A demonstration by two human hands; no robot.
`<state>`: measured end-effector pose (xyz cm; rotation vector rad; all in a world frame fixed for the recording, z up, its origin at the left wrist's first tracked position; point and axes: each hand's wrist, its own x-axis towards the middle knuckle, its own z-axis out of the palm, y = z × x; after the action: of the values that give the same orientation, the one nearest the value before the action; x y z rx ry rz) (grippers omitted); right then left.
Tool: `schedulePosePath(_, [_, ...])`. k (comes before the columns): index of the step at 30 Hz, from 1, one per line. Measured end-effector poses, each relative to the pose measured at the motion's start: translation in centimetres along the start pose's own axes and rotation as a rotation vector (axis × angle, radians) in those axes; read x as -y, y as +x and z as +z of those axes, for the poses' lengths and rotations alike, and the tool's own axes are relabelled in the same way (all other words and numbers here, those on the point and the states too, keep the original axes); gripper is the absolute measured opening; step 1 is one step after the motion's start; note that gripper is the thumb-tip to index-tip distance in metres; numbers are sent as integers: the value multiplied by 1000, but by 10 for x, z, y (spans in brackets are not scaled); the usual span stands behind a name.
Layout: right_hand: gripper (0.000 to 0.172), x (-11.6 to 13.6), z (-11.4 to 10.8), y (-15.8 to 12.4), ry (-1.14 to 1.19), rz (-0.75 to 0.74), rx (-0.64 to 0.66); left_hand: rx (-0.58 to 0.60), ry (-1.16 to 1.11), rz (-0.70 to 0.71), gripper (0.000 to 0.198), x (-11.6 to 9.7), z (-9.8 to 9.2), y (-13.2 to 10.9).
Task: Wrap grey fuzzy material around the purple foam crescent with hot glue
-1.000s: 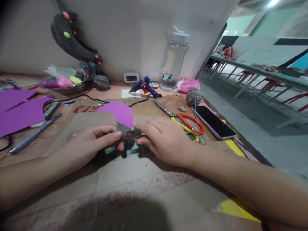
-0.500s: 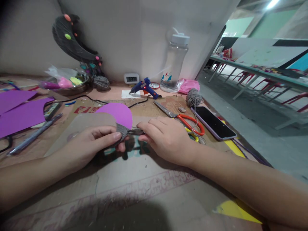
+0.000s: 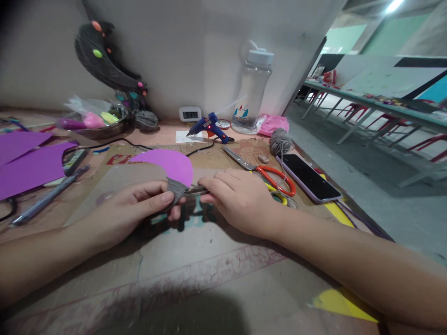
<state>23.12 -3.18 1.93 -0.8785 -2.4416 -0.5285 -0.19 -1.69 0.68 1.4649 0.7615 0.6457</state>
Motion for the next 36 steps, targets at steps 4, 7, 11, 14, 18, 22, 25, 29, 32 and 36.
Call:
schedulePosePath(4, [40, -1, 0, 0, 34, 19, 20, 14, -5, 9, 28, 2, -1, 0])
schedulePosePath(7, [41, -2, 1, 0, 40, 22, 27, 20, 13, 14, 28, 2, -2, 0])
schedulePosePath(11, [41, -2, 1, 0, 62, 36, 37, 4, 41, -1, 28, -1, -1, 0])
schedulePosePath(14, [38, -1, -1, -1, 120, 88, 62, -28, 75, -26, 29, -3, 2, -1])
schedulePosePath(18, [33, 1, -2, -3, 212, 139, 56, -47, 126, -33, 29, -5, 3, 0])
schedulePosePath(22, [37, 2, -2, -3, 132, 87, 54, -72, 121, -45, 25, -3, 3, 1])
schedulePosePath(25, [38, 3, -1, -1, 82, 71, 48, -86, 85, -45, 23, -2, 3, 1])
schedulePosePath(29, [35, 3, 0, -1, 64, 57, 34, -113, 92, -29, 24, -1, 4, 0])
schedulePosePath(32, [36, 3, 0, -1, 53, 45, 12, -128, 124, -15, 24, -1, 6, -2])
schedulePosePath(36, [39, 3, 0, -1, 38, 51, 15, -151, 198, -19, 26, -2, 6, -4])
